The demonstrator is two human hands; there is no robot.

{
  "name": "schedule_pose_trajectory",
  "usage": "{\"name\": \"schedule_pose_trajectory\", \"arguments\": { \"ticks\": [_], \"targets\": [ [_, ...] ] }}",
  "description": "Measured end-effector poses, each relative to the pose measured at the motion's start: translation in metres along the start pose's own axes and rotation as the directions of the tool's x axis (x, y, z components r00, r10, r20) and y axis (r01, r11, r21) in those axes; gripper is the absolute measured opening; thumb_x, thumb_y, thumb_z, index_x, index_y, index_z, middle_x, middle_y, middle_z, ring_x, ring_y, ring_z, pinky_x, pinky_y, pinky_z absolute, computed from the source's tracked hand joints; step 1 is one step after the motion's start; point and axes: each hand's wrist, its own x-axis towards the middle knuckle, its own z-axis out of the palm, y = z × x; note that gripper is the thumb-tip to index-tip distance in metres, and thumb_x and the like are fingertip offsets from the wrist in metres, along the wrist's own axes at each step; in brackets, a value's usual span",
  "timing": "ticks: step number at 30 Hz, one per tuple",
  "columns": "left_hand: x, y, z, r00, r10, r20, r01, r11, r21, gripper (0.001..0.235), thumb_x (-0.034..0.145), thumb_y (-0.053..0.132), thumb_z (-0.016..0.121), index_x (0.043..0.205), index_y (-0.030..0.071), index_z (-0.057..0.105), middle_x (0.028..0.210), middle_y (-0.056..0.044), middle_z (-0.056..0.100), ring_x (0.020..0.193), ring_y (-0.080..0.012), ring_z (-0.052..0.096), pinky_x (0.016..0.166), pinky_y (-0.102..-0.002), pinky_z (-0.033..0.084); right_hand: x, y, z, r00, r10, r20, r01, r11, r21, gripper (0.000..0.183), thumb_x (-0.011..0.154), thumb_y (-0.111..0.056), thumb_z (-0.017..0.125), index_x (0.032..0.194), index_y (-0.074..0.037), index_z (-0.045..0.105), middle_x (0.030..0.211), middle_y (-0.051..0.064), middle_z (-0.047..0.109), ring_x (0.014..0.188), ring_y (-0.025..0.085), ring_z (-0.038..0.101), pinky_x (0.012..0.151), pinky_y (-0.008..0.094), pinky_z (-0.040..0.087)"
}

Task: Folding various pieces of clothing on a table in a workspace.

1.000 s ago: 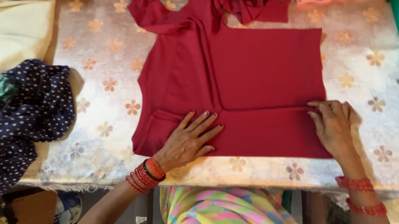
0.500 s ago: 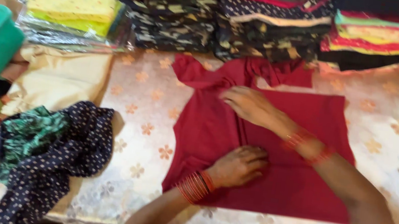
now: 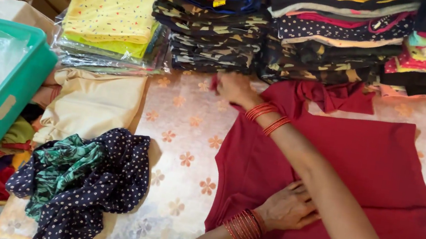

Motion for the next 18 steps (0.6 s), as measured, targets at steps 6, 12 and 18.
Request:
{"name": "schedule_pose_trajectory", "arguments": {
  "ticks": [6, 12, 18],
  "targets": [
    [0.002, -0.001, 0.002, 0.999, -0.029, 0.013, 0.030, 0.997, -0.065, 0.041, 0.097, 0.032, 0.065, 0.129, 0.005, 0.066, 0.145, -0.016, 0.061, 0.142, -0.0309, 0.054, 0.125, -0.043, 0.038, -0.015, 0.044, -0.123, 0.977, 0.167, -0.136, 0.035, 0.498, 0.866, 0.016, 0.093, -0.013, 0.069, 0.106, -0.003, 0.067, 0.092, 0.006, 0.069, 0.083, 0.013, 0.062, 0.073, 0.031, 0.052],
    [0.005, -0.002, -0.006, 0.999, -0.009, 0.036, 0.013, 0.995, -0.096, 0.040, 0.099, 0.030, 0.064, 0.128, 0.004, 0.066, 0.145, -0.017, 0.060, 0.141, -0.0331, 0.053, 0.122, -0.044, 0.038, -0.070, 0.042, -0.244, 0.958, 0.242, -0.151, 0.103, 0.199, 0.974, 0.030, 0.092, -0.003, 0.065, 0.121, -0.004, 0.059, 0.102, 0.002, 0.073, 0.093, 0.011, 0.069, 0.084, 0.024, 0.057],
    [0.006, -0.010, -0.018, 0.975, -0.210, 0.074, 0.220, 0.851, -0.477, 0.027, 0.101, 0.017, 0.065, 0.125, 0.005, 0.065, 0.144, -0.016, 0.060, 0.138, -0.0322, 0.055, 0.119, -0.041, 0.044, -0.102, 0.051, -0.284, 0.790, 0.292, -0.539, 0.400, 0.420, 0.814, 0.043, 0.095, 0.001, 0.073, 0.131, -0.002, 0.049, 0.114, 0.000, 0.059, 0.103, 0.011, 0.065, 0.087, 0.028, 0.059]
  ]
}}
